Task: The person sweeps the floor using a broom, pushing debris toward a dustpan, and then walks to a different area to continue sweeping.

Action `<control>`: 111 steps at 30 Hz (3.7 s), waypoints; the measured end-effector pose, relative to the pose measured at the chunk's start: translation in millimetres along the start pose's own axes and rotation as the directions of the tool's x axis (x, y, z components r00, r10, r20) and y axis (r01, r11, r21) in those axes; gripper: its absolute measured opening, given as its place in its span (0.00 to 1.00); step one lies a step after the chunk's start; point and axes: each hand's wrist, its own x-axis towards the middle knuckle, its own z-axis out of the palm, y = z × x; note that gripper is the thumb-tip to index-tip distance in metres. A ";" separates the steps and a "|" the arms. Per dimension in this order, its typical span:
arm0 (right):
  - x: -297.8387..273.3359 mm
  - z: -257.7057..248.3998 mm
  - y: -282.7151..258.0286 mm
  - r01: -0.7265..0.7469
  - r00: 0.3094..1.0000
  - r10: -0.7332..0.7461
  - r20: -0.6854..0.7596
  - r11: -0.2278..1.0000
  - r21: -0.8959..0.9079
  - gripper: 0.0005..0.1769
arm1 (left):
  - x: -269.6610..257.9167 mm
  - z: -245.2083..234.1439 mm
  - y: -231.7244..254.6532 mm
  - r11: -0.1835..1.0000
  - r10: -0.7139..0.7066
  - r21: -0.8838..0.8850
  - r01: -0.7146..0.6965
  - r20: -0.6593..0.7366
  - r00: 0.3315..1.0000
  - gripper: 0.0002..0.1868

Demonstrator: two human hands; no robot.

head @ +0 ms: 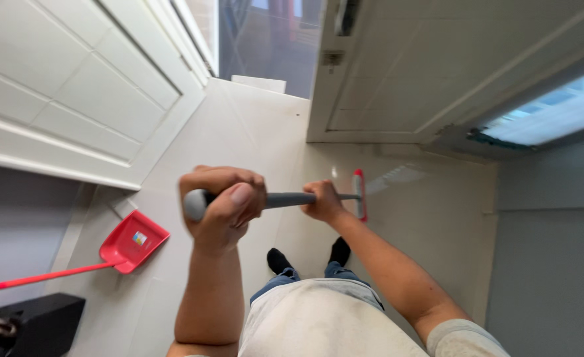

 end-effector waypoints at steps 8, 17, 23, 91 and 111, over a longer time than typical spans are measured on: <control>-98.4 -61.4 167.0 -0.327 0.945 0.325 -0.033 0.940 -0.098 0.11 | -13.9 53.6 -161.5 0.962 -0.266 -0.018 0.274 0.175 0.948 0.18; -52.4 -30.6 80.8 -0.086 0.992 0.103 -0.074 0.975 0.203 0.10 | 19.1 114.2 -94.4 0.967 -0.111 0.244 0.069 0.163 0.980 0.19; -54.6 -89.2 58.2 -0.051 0.991 0.078 -0.112 0.973 0.227 0.12 | 38.8 149.6 -73.6 0.990 -0.026 0.139 -0.001 0.193 0.981 0.20; -332.2 -226.6 328.2 -0.400 0.886 0.374 -0.273 0.915 -0.044 0.14 | -74.4 310.8 -321.0 0.921 -0.385 0.045 0.387 0.265 0.884 0.09; -263.3 -256.5 241.8 -0.216 0.925 0.232 -0.301 0.973 0.088 0.13 | -39.3 338.7 -236.3 0.989 -0.133 -0.034 0.142 0.188 0.973 0.17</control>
